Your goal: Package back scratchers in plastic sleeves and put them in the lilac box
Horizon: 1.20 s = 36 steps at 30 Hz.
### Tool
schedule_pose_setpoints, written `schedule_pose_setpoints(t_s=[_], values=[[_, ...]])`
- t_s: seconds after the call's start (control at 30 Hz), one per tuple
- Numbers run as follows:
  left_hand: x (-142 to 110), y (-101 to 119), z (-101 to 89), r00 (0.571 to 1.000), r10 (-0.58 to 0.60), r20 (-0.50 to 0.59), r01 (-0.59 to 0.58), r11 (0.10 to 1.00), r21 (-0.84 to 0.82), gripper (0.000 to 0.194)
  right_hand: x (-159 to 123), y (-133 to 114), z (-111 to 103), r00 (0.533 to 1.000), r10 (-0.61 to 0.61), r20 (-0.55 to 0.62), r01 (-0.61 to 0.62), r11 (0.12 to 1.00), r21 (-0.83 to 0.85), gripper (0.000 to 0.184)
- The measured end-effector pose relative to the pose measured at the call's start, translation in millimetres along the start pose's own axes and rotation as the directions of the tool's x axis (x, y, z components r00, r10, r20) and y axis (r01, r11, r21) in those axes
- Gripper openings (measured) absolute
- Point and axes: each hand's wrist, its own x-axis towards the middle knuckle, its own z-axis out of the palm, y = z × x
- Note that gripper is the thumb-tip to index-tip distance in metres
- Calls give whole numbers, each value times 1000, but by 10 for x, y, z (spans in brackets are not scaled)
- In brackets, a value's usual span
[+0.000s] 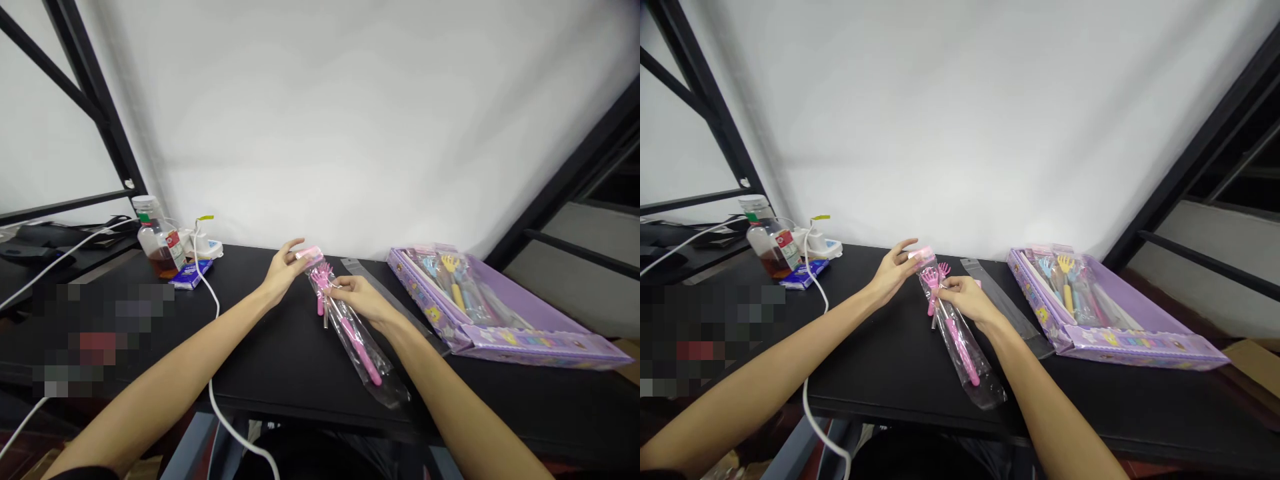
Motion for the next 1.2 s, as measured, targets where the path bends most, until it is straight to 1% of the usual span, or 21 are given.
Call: schedule_pose_setpoints(t_s=[0.07, 0.1, 0.13, 0.2, 0.23, 0.3, 0.37, 0.47, 0.5, 0.53, 0.57, 0.6, 0.67, 0.73, 0.77, 0.83, 0.93, 1.0, 1.1, 1.17, 1.2], values=[[12, 55, 87, 1000, -18, 22, 18, 1000, -13, 58, -31, -69, -92, 998, -2, -64, 4, 999, 39, 30], [27, 68, 145, 999, -34, 42, 33, 999, 16, 55, -51, -112, -160, 995, 3, -98, 2, 999, 52, 30], [47, 68, 211, 995, -62, 77, 56, 995, 77, 50, -72, -159, -244, 991, 10, -133, -2, 998, 57, 30], [93, 32, 374, 977, -125, 175, 74, 959, 273, 40, -117, -261, -474, 979, 9, -203, -1, 999, 39, 30], [114, 0, 469, 964, -138, 228, 43, 923, 381, 34, -136, -312, -621, 970, -2, -241, 6, 1000, 15, 29], [140, -73, 676, 931, -116, 347, -98, 836, 540, 26, -165, -406, -970, 942, -25, -335, 7, 998, -56, 26], [144, -140, 890, 868, -71, 491, -285, 737, 613, 24, -176, -477, -1365, 893, -48, -448, -13, 991, -134, 24], [132, -229, 1174, 730, -62, 681, -540, 557, 630, 30, -163, -498, -1927, 800, -49, -597, -116, 965, -234, 21], [128, -261, 1252, 688, -69, 723, -607, 492, 625, 32, -152, -473, -2081, 773, -45, -633, -149, 957, -250, 20], [123, -297, 1320, 657, -83, 749, -653, 433, 621, 33, -140, -431, -2212, 748, -41, -662, -182, 947, -265, 20], [119, -337, 1376, 641, -105, 760, -679, 385, 626, 34, -126, -372, -2319, 726, -37, -686, -217, 935, -280, 20], [113, -381, 1422, 638, -134, 759, -687, 347, 639, 36, -113, -298, -2402, 707, -34, -706, -249, 923, -294, 20], [96, -476, 1479, 656, -183, 732, -673, 298, 677, 40, -94, -125, -2505, 671, -40, -741, -323, 883, -341, 23], [70, -563, 1496, 672, -214, 709, -654, 279, 703, 44, -93, 50, -2547, 643, -69, -763, -393, 826, -405, 31], [55, -598, 1492, 671, -227, 706, -653, 271, 707, 45, -102, 127, -2555, 637, -90, -766, -420, 793, -442, 33], [29, -643, 1471, 656, -253, 712, -669, 243, 703, 46, -138, 249, -2561, 647, -142, -750, -449, 724, -524, 37], [22, -651, 1426, 609, -286, 740, -712, 212, 669, 48, -215, 345, -2589, 699, -219, -681, -436, 624, -649, 47], [47, -642, 1398, 564, -296, 771, -734, 249, 632, 49, -264, 371, -2634, 745, -252, -617, -407, 562, -720, 51], [109, -652, 1363, 491, -306, 816, -751, 326, 574, 49, -314, 377, -2731, 811, -255, -527, -359, 495, -791, 45], [142, -673, 1346, 469, -300, 831, -754, 354, 553, 48, -325, 351, -2788, 833, -243, -497, -349, 466, -813, 42], [152, -680, 1341, 462, -285, 839, -753, 373, 542, 47, -322, 322, -2803, 836, -241, -494, -357, 446, -821, 42]])
